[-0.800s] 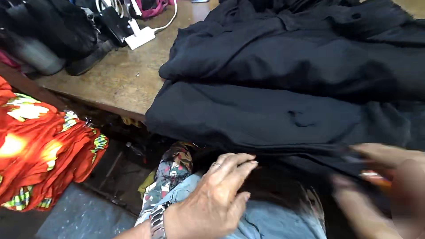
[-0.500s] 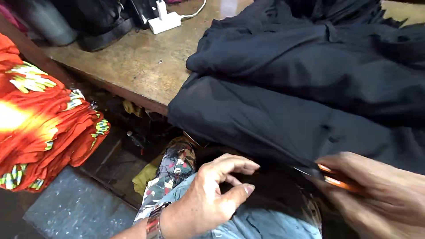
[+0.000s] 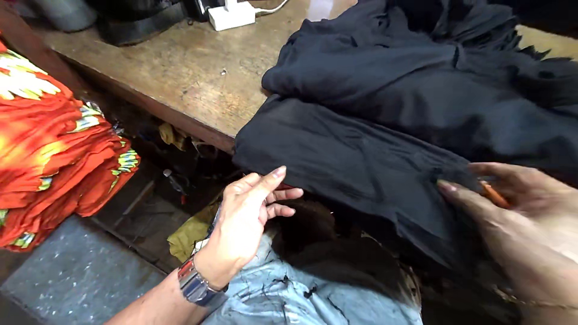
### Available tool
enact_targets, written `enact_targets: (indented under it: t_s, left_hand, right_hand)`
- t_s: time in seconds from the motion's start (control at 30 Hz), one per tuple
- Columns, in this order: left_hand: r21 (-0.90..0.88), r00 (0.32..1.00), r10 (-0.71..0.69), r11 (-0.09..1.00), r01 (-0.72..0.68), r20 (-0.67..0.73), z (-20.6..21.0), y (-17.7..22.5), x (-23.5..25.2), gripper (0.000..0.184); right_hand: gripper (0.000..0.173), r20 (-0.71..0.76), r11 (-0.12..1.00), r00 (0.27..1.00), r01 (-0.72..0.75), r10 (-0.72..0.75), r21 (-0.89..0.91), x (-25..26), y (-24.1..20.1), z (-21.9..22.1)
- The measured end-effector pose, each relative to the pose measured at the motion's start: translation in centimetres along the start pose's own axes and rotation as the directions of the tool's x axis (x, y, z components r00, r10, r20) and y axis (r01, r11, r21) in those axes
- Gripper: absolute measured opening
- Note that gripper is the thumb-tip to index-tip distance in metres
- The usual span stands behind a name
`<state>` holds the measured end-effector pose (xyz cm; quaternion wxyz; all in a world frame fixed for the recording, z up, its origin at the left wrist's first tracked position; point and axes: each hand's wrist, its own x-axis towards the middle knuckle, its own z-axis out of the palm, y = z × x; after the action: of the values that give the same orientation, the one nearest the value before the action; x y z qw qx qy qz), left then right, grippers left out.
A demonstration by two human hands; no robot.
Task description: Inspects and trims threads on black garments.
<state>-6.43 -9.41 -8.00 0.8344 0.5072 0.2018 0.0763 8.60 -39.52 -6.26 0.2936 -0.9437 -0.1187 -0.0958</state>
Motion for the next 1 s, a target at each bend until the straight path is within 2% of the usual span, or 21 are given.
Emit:
enact_targets:
  t_s: [0.1,0.13,0.2,0.23,0.27,0.3,0.33,0.37,0.43,0.47,0.53,0.63,0.7,0.77,0.8,0.87,0.93,0.97,1.0]
  left_hand:
    - [-0.041,0.993,0.044,0.998,-0.049,-0.109,-0.8,0.3,0.6,0.033]
    - [-0.049,0.988,0.048,0.997,-0.056,-0.148,-1.1,0.3,0.9,0.035]
    - [-0.065,0.979,0.047,0.996,-0.061,-0.2,-1.7,0.5,1.3,0.033]
    - [-0.079,0.974,0.047,0.995,-0.066,-0.223,-2.0,0.5,1.5,0.03]
    - [-0.095,0.968,0.041,0.993,-0.067,-0.249,-2.1,0.6,1.8,0.027]
    - [-0.104,0.963,0.037,0.992,-0.066,-0.267,-2.2,0.7,2.0,0.023]
    - [-0.104,0.961,0.037,0.992,-0.068,-0.276,-2.2,0.8,2.1,0.021]
    - [-0.109,0.961,0.043,0.991,-0.076,-0.273,-2.1,0.8,2.0,0.019]
    - [-0.141,0.973,0.05,0.986,-0.083,-0.225,-1.7,1.0,1.4,0.02]
    - [-0.148,0.982,0.037,0.987,-0.065,-0.184,-1.4,1.2,0.8,0.023]
    - [-0.153,0.994,0.012,0.988,-0.028,-0.105,-0.6,1.5,-0.4,0.027]
    - [-0.19,0.998,-0.035,0.982,0.025,-0.049,0.7,1.5,-1.1,0.027]
    - [-0.178,0.996,-0.078,0.982,0.069,-0.045,1.2,1.5,-1.2,0.028]
    - [-0.11,0.992,-0.113,0.988,0.106,-0.061,1.5,1.9,-1.1,0.028]
    - [-0.119,0.991,-0.122,0.986,0.115,-0.055,1.4,1.9,-1.0,0.027]
    - [-0.234,0.994,-0.11,0.966,0.111,0.015,0.9,1.2,-0.5,0.024]
    - [-0.335,0.991,-0.126,0.932,0.137,0.056,0.6,0.5,0.0,0.021]
    - [-0.354,0.989,-0.13,0.924,0.144,0.064,0.5,0.2,0.2,0.021]
    - [-0.349,0.989,-0.133,0.925,0.148,0.067,0.4,0.1,0.2,0.021]
  right_hand:
    - [0.025,0.007,0.994,0.995,0.097,-0.097,-0.056,0.5,-0.4,0.7]
    - [0.024,0.042,0.993,0.993,0.113,-0.112,-0.018,0.1,-1.0,0.1]
    - [0.016,0.238,0.958,0.943,0.18,-0.233,0.225,-1.3,-2.8,-2.1]
    - [0.012,0.394,0.898,0.849,0.187,-0.352,0.398,-2.0,-3.8,-3.2]
    - [0.014,0.535,0.832,0.692,0.178,-0.485,0.525,-2.7,-4.8,-3.7]
    - [0.016,0.611,0.793,0.541,0.195,-0.578,0.577,-3.3,-5.7,-3.6]
    - [0.019,0.644,0.789,0.463,0.271,-0.609,0.551,-3.9,-6.6,-3.3]
    - [0.024,0.647,0.81,0.488,0.358,-0.586,0.464,-4.6,-7.2,-2.9]
    - [0.038,0.533,0.863,0.678,0.398,-0.506,0.313,-5.2,-7.6,-1.9]
    - [0.051,0.442,0.879,0.764,0.363,-0.47,0.309,-5.2,-8.0,-1.0]
    - [0.069,0.271,0.871,0.853,0.344,-0.446,0.35,-4.9,-9.5,1.3]
    - [0.063,0.088,0.858,0.893,0.392,-0.442,0.33,-4.6,-12.1,5.7]
    - [0.043,0.044,0.859,0.898,0.404,-0.439,0.313,-4.1,-13.1,7.3]
    - [0.017,-0.049,0.808,0.876,0.464,-0.481,0.363,-3.5,-13.2,8.2]
    - [0.013,-0.07,0.79,0.867,0.481,-0.494,0.379,-3.2,-12.9,8.2]
    - [0.011,-0.023,0.797,0.874,0.453,-0.485,0.399,-2.9,-12.0,7.3]
    - [0.009,0.073,0.821,0.9,0.355,-0.429,0.448,-2.9,-11.3,5.8]
    - [0.012,0.121,0.828,0.903,0.315,-0.412,0.464,-2.9,-11.1,5.2]
    - [0.022,0.159,0.833,0.9,0.292,-0.405,0.47,-2.9,-11.1,5.0]
